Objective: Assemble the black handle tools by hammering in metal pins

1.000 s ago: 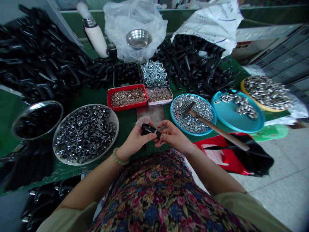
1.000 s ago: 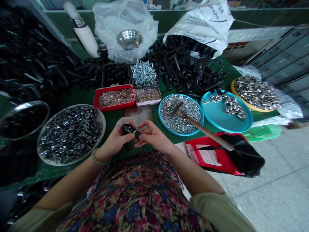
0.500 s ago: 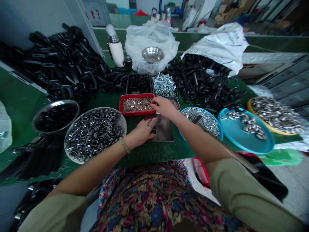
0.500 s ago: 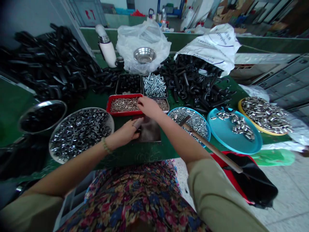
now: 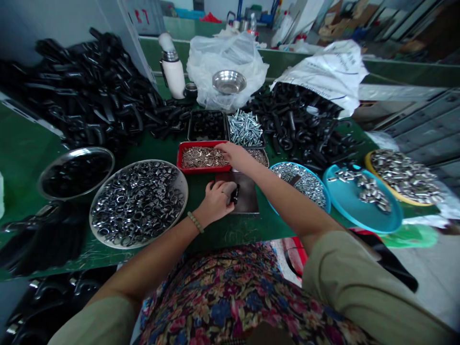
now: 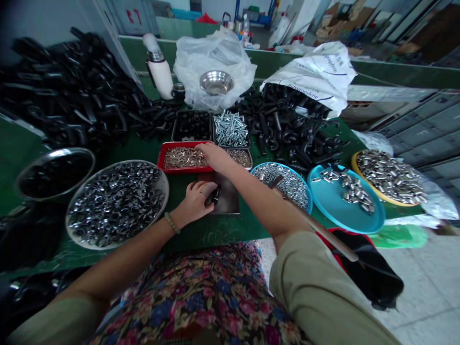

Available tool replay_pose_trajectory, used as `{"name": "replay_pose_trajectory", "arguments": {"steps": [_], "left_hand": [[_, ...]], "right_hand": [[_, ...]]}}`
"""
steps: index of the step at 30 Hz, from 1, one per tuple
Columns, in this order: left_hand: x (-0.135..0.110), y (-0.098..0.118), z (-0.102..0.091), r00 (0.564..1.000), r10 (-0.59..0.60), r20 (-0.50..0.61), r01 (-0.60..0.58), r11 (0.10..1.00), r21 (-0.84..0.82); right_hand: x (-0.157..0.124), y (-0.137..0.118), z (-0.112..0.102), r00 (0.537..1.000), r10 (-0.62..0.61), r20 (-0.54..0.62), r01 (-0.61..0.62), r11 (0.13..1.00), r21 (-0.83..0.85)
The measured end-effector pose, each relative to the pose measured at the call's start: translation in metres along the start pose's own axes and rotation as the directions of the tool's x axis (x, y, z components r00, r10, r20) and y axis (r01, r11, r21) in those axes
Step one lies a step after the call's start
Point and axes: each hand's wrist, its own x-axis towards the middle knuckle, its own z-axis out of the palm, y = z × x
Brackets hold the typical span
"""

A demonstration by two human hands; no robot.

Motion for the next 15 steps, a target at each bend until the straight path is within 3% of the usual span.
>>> {"name": "replay_pose_trajectory", "arguments": {"steps": [3, 7, 12, 15], "left_hand": [[0.005, 0.001, 0.004, 0.997, -0.071, -0.012, 0.07, 0.996, -0.047], [0.006, 0.001, 0.006, 0.996, -0.09, -0.02, 0.089, 0.995, -0.051], [0.006, 0.001, 0.006, 0.995, -0.094, -0.017, 0.093, 0.995, -0.042], [0.006, 0.002, 0.006, 0.996, -0.09, -0.018, 0.09, 0.995, -0.033]], "right_hand": [[-0.05, 0.001, 0.001, 0.99, 0.11, -0.087, -0.075, 0.941, 0.329], [-0.102, -0.001, 0.013, 0.953, 0.301, 0.02, -0.274, 0.837, 0.474], [-0.11, -0.006, 0.023, 0.938, 0.342, 0.057, -0.346, 0.915, 0.205], [-0.106, -0.015, 0.024, 0.961, 0.269, 0.067, -0.265, 0.962, -0.058]]}}
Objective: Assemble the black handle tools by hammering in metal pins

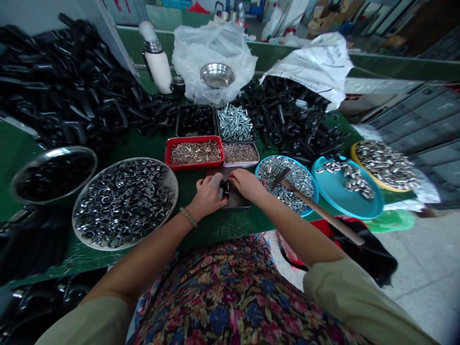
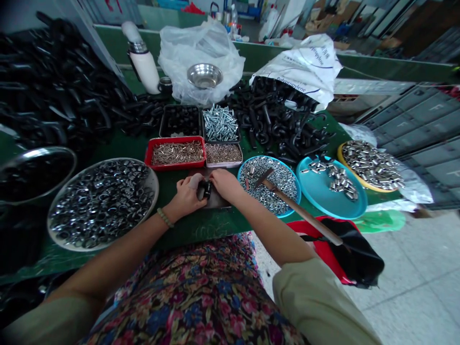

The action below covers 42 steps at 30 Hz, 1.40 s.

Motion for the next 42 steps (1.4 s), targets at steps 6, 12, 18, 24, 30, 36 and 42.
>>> {"name": "replay_pose_trajectory", "arguments": {"steps": [6, 12, 18, 24, 30, 36, 42], "left_hand": [[0.001, 0.002, 0.0, 1.0, -0.007, -0.003, 0.007, 1.0, 0.01], [0.001, 0.002, 0.001, 1.0, -0.017, -0.007, 0.017, 1.0, 0.0], [0.001, 0.003, 0.0, 1.0, -0.03, -0.002, 0.03, 1.0, -0.006], [0.001, 0.003, 0.0, 0.999, -0.046, -0.016, 0.045, 0.998, -0.049], [0.0, 0.001, 0.001, 0.999, -0.035, -0.028, 0.033, 0.998, -0.062], [0.0, 0.0, -0.008, 0.992, 0.116, 0.041, -0.118, 0.993, 0.029], [0.014, 0.0, -0.025, 0.989, -0.071, 0.128, 0.14, 0.704, -0.696]], "right_hand": [[-0.013, -0.008, -0.008, 0.981, -0.186, 0.054, 0.194, 0.942, -0.276], [-0.094, 0.078, -0.041, 0.901, 0.359, -0.243, -0.428, 0.83, -0.358], [-0.133, 0.093, -0.044, 0.879, 0.467, -0.098, -0.462, 0.784, -0.415], [-0.088, 0.0, -0.049, 0.962, 0.271, -0.017, -0.268, 0.956, 0.119], [-0.056, -0.032, -0.049, 0.98, 0.199, -0.018, -0.194, 0.971, 0.141], [-0.098, 0.013, -0.035, 0.895, 0.421, -0.144, -0.429, 0.903, -0.025], [-0.146, 0.08, -0.025, 0.786, 0.535, -0.311, -0.618, 0.682, -0.39]]}}
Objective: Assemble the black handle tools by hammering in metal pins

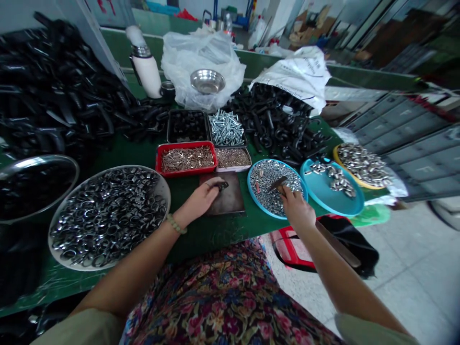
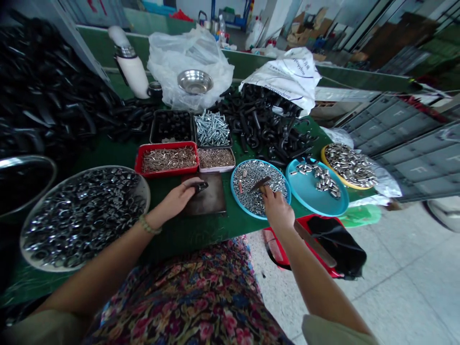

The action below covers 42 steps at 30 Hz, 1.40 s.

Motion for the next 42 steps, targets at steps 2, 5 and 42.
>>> {"name": "replay_pose_trajectory", "arguments": {"steps": [2, 5, 42], "left_hand": [[0.002, 0.009, -0.005, 0.985, -0.153, 0.082, 0.173, 0.885, -0.432], [0.001, 0.026, -0.006, 0.944, -0.23, 0.236, 0.33, 0.626, -0.706], [-0.023, 0.024, 0.019, 0.908, 0.151, -0.39, -0.139, 0.989, 0.059]], "right_hand": [[0.015, 0.002, 0.004, 0.995, -0.076, -0.058, 0.077, 0.997, 0.005], [0.053, -0.01, 0.0, 0.96, -0.269, -0.082, 0.275, 0.958, 0.075], [0.046, -0.133, -0.074, 0.8, -0.599, 0.04, 0.001, 0.068, 0.998]]}}
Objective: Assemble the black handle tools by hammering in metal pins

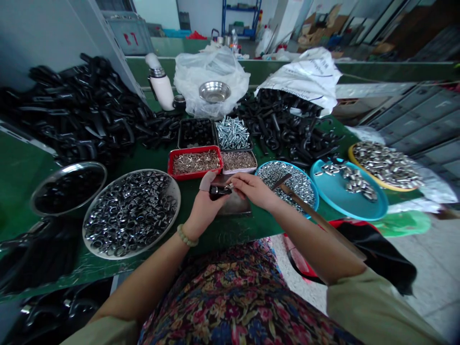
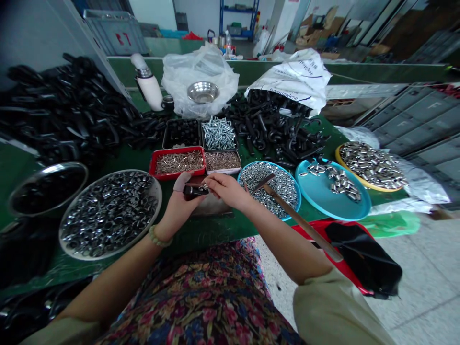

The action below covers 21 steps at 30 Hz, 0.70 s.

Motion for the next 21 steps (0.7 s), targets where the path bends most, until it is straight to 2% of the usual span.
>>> {"name": "replay_pose_trajectory", "arguments": {"steps": [4, 8, 10, 13, 15, 16, 18, 19, 20, 21], "left_hand": [[0.003, 0.004, -0.001, 0.999, 0.021, 0.036, -0.023, 0.999, 0.035], [0.005, -0.001, 0.0, 0.999, 0.026, 0.044, -0.027, 1.0, 0.013], [0.005, -0.004, 0.001, 1.0, 0.009, 0.022, -0.008, 0.999, -0.031], [0.007, -0.006, 0.003, 0.999, -0.039, 0.017, 0.04, 0.995, -0.086], [0.014, -0.003, 0.003, 0.986, -0.076, 0.147, 0.085, 0.995, -0.05], [0.018, 0.0, 0.004, 0.963, -0.1, 0.25, 0.108, 0.994, -0.02], [0.029, 0.008, 0.006, 0.884, -0.144, 0.445, 0.146, 0.989, 0.029], [0.033, 0.012, 0.008, 0.854, -0.157, 0.496, 0.164, 0.986, 0.03], [0.037, 0.016, 0.008, 0.845, -0.167, 0.508, 0.19, 0.982, 0.008], [0.039, 0.02, 0.008, 0.856, -0.178, 0.486, 0.223, 0.974, -0.036]], "right_hand": [[0.003, 0.0, 0.012, 0.993, 0.063, -0.095, -0.059, 0.997, 0.048], [0.004, 0.007, 0.013, 0.979, -0.046, -0.201, 0.039, 0.999, -0.036], [0.002, 0.009, 0.007, 0.978, -0.074, -0.196, 0.056, 0.994, -0.098], [-0.005, 0.005, -0.002, 0.988, -0.049, -0.146, 0.02, 0.981, -0.191], [-0.008, -0.003, -0.005, 0.991, -0.084, -0.102, 0.044, 0.936, -0.35], [-0.008, -0.008, -0.006, 0.991, -0.121, -0.057, 0.082, 0.887, -0.454], [-0.002, -0.015, -0.011, 0.98, -0.187, 0.069, 0.19, 0.775, -0.602], [0.002, -0.016, -0.017, 0.97, -0.212, 0.117, 0.237, 0.741, -0.628], [0.008, -0.015, -0.029, 0.965, -0.23, 0.124, 0.254, 0.727, -0.638], [0.013, -0.011, -0.045, 0.97, -0.231, 0.073, 0.221, 0.72, -0.657]]}}
